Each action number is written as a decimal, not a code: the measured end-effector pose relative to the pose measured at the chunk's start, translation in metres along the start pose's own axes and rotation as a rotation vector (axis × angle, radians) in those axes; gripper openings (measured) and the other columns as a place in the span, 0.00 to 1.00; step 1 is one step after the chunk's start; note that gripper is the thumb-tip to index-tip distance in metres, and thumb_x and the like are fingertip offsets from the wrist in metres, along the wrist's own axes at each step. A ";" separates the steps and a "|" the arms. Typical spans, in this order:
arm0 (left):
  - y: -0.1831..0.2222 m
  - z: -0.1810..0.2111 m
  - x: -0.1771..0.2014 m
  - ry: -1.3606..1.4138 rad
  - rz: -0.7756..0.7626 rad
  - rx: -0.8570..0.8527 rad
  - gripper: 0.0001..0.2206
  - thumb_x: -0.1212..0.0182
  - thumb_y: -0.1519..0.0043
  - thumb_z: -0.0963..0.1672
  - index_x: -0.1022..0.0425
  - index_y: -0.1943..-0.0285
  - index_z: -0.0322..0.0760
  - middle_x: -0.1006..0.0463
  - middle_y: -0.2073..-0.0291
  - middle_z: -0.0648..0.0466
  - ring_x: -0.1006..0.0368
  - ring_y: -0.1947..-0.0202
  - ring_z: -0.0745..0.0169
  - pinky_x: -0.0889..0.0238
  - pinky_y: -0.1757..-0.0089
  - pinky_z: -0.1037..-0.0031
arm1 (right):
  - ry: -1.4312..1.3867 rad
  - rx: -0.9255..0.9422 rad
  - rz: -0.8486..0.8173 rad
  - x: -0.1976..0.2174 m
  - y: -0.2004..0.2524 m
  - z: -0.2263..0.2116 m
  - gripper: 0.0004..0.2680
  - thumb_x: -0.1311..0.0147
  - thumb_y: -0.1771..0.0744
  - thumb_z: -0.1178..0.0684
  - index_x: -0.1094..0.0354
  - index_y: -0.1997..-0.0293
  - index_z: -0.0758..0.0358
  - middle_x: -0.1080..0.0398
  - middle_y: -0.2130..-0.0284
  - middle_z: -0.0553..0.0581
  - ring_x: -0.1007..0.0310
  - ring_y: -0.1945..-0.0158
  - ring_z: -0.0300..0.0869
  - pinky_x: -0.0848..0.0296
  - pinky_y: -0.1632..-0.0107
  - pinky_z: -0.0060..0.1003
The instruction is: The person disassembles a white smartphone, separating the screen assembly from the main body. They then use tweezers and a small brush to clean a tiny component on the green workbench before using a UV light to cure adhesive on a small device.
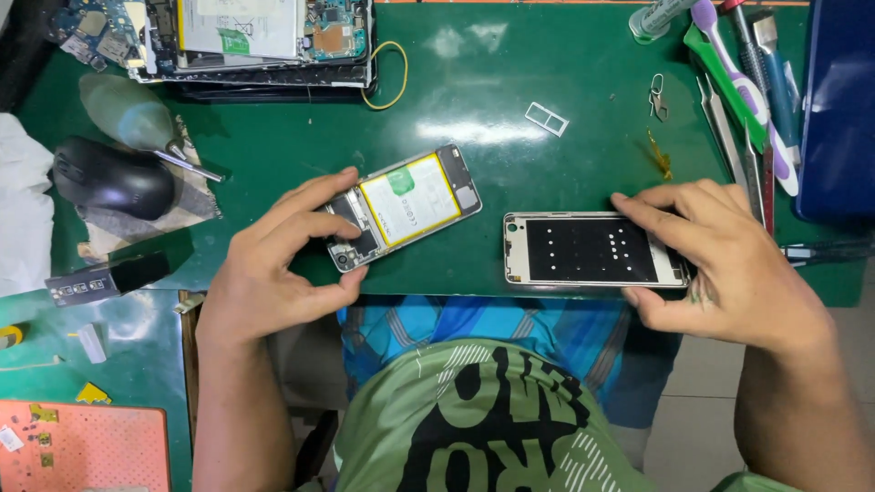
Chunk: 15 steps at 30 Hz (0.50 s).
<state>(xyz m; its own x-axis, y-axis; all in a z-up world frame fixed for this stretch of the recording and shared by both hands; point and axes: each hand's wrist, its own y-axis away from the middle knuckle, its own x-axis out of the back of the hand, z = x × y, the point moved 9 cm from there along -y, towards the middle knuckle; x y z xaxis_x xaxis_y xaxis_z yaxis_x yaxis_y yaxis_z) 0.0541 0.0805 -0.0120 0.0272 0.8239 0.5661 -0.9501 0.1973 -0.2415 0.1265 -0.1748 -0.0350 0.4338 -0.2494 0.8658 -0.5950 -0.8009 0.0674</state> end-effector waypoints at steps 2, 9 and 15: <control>-0.007 0.001 -0.004 -0.025 0.040 -0.038 0.10 0.40 0.51 0.38 0.34 0.64 0.30 0.36 0.51 0.37 0.37 0.48 0.42 0.43 0.48 0.64 | -0.022 -0.001 0.004 0.000 -0.002 -0.001 0.25 0.50 0.45 0.42 0.42 0.47 0.63 0.37 0.61 0.58 0.40 0.57 0.44 0.48 0.53 0.39; -0.029 0.000 -0.021 -0.186 0.159 -0.164 0.09 0.36 0.48 0.38 0.33 0.64 0.25 0.35 0.57 0.38 0.38 0.50 0.37 0.41 0.48 0.57 | -0.107 0.112 0.111 0.001 -0.011 -0.014 0.19 0.53 0.43 0.44 0.37 0.53 0.67 0.35 0.63 0.59 0.38 0.59 0.47 0.48 0.55 0.38; -0.037 -0.010 -0.037 -0.330 0.110 -0.086 0.07 0.39 0.44 0.38 0.33 0.63 0.29 0.34 0.55 0.43 0.41 0.47 0.36 0.46 0.47 0.49 | -0.153 0.130 0.134 -0.009 -0.011 -0.006 0.18 0.57 0.43 0.44 0.36 0.55 0.66 0.36 0.63 0.63 0.38 0.61 0.48 0.48 0.54 0.42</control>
<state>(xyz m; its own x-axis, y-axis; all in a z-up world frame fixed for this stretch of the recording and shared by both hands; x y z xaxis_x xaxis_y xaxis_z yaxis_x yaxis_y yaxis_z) 0.0915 0.0481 -0.0313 -0.1885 0.6296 0.7537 -0.9120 0.1725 -0.3722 0.1246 -0.1602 -0.0408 0.4599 -0.4298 0.7770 -0.5661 -0.8161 -0.1163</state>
